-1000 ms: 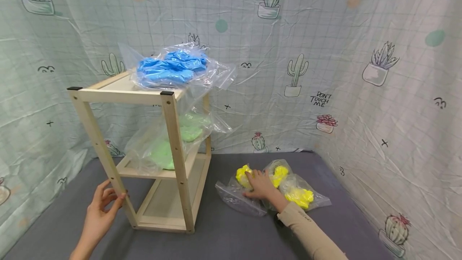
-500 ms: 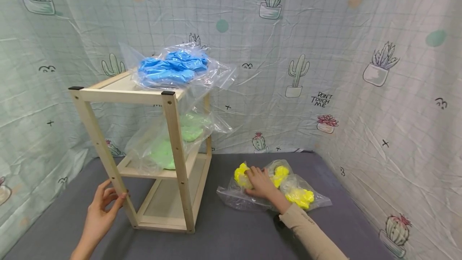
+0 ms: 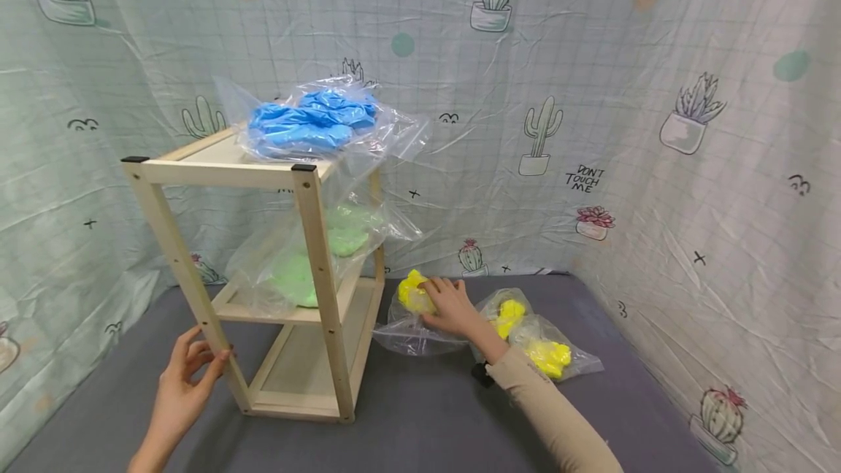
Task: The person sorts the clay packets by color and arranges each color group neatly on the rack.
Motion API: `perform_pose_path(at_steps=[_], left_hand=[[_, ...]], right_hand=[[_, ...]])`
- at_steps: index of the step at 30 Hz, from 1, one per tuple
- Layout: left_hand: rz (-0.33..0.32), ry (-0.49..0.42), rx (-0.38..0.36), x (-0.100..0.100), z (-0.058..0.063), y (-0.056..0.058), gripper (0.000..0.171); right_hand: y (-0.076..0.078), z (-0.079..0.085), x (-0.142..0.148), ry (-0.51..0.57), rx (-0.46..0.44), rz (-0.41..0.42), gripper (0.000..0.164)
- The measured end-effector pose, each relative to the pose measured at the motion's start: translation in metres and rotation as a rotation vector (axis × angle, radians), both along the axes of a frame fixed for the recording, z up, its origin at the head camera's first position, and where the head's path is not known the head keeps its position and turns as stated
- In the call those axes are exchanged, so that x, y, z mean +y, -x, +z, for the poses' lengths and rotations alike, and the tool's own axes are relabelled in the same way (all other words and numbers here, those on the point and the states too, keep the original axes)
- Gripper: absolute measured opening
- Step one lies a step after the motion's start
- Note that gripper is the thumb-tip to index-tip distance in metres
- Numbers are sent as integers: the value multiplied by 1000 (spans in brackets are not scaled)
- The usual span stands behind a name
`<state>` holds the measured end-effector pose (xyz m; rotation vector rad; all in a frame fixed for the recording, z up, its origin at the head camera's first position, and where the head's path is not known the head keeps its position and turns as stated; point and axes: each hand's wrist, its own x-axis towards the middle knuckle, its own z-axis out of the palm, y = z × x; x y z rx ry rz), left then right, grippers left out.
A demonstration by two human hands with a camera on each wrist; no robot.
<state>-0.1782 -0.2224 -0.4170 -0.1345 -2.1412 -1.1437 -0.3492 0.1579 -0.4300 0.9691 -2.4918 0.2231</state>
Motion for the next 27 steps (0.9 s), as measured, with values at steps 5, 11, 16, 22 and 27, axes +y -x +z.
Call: perform_pose_path(at_steps=[5,11,16,22,27], left_hand=[[0,3,2,-1,0,-1,49],[-8,-1,3,0,-1,-2,50],[-13,-15,12,2,-1,-1,50],[-14,-17,18,3,0,0,50],[1,-7,11,1,2,-1,49]], right_hand=[[8,2,-31,36,-48,36,47],[14,-4,-66,88,-88,88,46],[20,-7,-88,87,-103,58,47],[32,-11,-107,67,-62,7,43],[41,-16,-119,61,-48,15,33]])
